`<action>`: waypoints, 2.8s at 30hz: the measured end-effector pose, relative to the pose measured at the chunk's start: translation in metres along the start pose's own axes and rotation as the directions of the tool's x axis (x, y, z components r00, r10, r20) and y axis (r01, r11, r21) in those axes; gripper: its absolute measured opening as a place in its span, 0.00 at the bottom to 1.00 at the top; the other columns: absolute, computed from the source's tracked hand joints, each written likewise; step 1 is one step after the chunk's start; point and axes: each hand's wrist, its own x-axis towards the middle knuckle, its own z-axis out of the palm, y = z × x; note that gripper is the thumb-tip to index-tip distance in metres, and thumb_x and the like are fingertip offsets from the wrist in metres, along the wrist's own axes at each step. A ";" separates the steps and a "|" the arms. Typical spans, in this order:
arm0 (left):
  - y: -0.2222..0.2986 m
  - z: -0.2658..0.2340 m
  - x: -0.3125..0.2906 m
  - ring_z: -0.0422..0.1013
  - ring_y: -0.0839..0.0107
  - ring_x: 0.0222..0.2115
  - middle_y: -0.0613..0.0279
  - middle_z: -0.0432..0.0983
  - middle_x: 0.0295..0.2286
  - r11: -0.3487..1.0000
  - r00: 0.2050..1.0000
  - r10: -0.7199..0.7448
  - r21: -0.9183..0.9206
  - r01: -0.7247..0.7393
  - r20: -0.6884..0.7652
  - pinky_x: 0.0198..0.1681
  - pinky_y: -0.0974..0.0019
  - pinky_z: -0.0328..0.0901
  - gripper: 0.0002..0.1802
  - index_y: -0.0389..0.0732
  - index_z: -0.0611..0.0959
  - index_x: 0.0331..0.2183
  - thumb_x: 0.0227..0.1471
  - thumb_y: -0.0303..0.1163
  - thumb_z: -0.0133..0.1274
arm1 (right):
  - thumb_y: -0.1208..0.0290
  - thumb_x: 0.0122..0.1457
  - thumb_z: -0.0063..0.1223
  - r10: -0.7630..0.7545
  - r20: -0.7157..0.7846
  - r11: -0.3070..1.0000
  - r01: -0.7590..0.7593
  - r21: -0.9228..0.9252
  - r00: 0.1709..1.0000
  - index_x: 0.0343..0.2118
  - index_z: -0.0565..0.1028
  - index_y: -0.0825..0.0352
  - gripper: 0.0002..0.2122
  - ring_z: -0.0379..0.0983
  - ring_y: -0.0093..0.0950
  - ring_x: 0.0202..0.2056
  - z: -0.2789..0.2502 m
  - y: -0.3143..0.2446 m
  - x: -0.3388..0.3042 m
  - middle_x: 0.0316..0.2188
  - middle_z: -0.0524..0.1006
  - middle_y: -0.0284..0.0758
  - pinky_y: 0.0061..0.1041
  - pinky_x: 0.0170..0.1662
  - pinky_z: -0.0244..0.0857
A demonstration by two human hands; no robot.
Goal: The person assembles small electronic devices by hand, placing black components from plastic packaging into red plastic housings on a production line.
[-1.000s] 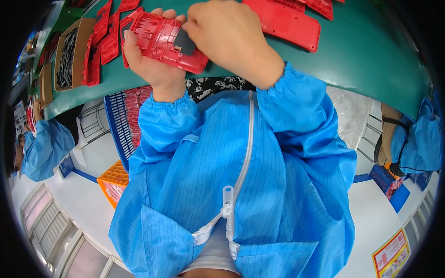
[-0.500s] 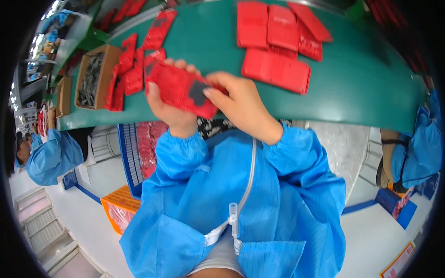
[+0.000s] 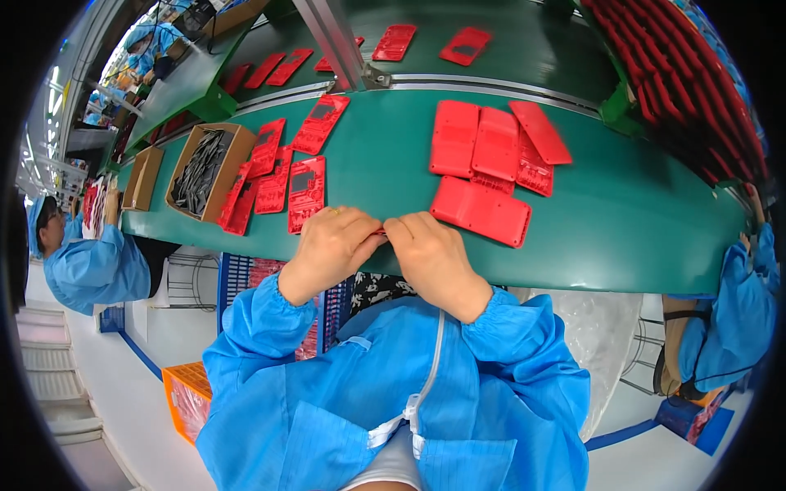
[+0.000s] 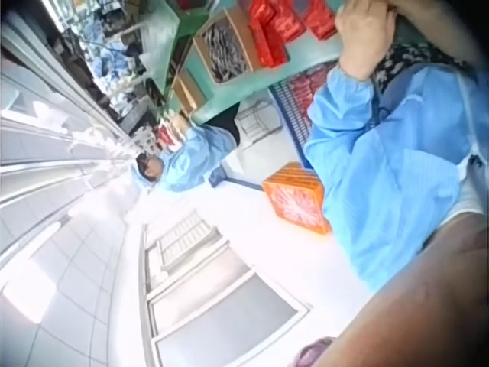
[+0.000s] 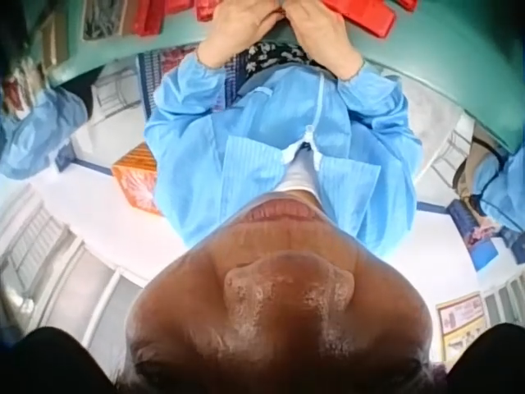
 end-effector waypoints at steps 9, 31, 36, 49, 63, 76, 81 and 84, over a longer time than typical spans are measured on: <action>-0.008 0.016 0.012 0.67 0.60 0.20 0.58 0.66 0.17 0.990 0.994 0.101 0.097 -0.105 0.045 0.23 0.60 0.62 0.07 0.41 0.72 0.21 0.39 0.29 0.54 | 0.80 0.39 0.48 0.020 -0.034 1.000 -0.019 0.020 0.999 0.29 0.68 0.69 0.10 0.67 0.36 0.29 0.003 0.012 0.002 0.24 0.68 0.38 0.32 0.30 0.64; -0.057 0.035 0.178 0.73 0.69 0.31 0.57 0.74 0.31 -0.121 0.600 -0.634 -0.829 0.546 0.488 0.34 0.67 0.69 0.09 0.34 0.73 0.35 0.49 0.23 0.45 | 0.70 0.35 0.58 0.144 0.332 0.980 -0.180 0.080 0.932 0.46 0.67 0.66 0.29 0.63 0.37 0.43 -0.100 0.083 -0.028 0.40 0.66 0.40 0.33 0.47 0.55; -0.099 0.089 0.274 0.73 0.68 0.30 0.56 0.75 0.29 0.062 0.659 -0.633 -0.823 0.565 0.405 0.31 0.67 0.66 0.10 0.33 0.73 0.35 0.48 0.26 0.48 | 0.73 0.42 0.56 0.512 0.058 0.729 -0.470 0.497 0.857 0.44 0.66 0.70 0.23 0.69 0.29 0.41 -0.134 0.159 0.045 0.40 0.69 0.39 0.24 0.45 0.62; -0.142 0.173 0.368 0.73 0.65 0.28 0.55 0.75 0.30 0.062 0.644 -0.645 -0.812 0.581 0.411 0.31 0.65 0.68 0.17 0.30 0.72 0.41 0.47 0.25 0.50 | 0.70 0.51 0.46 0.910 0.042 0.237 -0.601 0.763 0.412 0.38 0.71 0.71 0.13 0.71 0.24 0.28 -0.099 0.395 0.115 0.25 0.74 0.34 0.25 0.26 0.65; -0.161 0.111 0.294 0.73 0.69 0.32 0.56 0.74 0.34 -0.054 0.638 -0.674 -0.886 0.460 0.372 0.33 0.66 0.69 0.14 0.32 0.71 0.41 0.51 0.28 0.46 | 0.70 0.45 0.49 0.486 -0.055 0.784 -0.463 -0.413 0.872 0.37 0.69 0.70 0.15 0.70 0.49 0.37 -0.014 0.328 0.188 0.38 0.70 0.52 0.41 0.35 0.68; -0.116 0.154 0.357 0.73 0.66 0.31 0.54 0.74 0.34 -0.082 0.748 -0.533 -0.905 0.418 0.395 0.33 0.64 0.68 0.16 0.29 0.71 0.41 0.49 0.27 0.48 | 0.71 0.50 0.45 0.448 -0.499 0.617 -0.660 -0.428 0.742 0.41 0.70 0.66 0.15 0.67 0.46 0.40 -0.103 0.426 0.115 0.39 0.71 0.47 0.38 0.45 0.62; -0.104 0.198 0.393 0.67 0.54 0.44 0.46 0.70 0.42 0.657 0.831 -0.502 -0.520 0.546 0.239 0.47 0.60 0.61 0.30 0.30 0.68 0.47 0.45 0.39 0.53 | 0.66 0.49 0.51 0.440 -0.485 0.706 -0.625 -0.333 0.756 0.38 0.74 0.67 0.14 0.68 0.42 0.40 -0.093 0.400 0.099 0.37 0.73 0.44 0.36 0.44 0.62; -0.120 0.177 0.373 0.66 0.48 0.44 0.40 0.68 0.42 0.934 0.943 -0.309 -0.147 0.326 0.123 0.46 0.56 0.62 0.32 0.30 0.68 0.47 0.45 0.43 0.52 | 0.62 0.51 0.50 0.349 -0.482 0.740 -0.552 -0.384 0.804 0.39 0.73 0.66 0.15 0.66 0.41 0.42 -0.106 0.402 0.098 0.40 0.72 0.43 0.36 0.45 0.60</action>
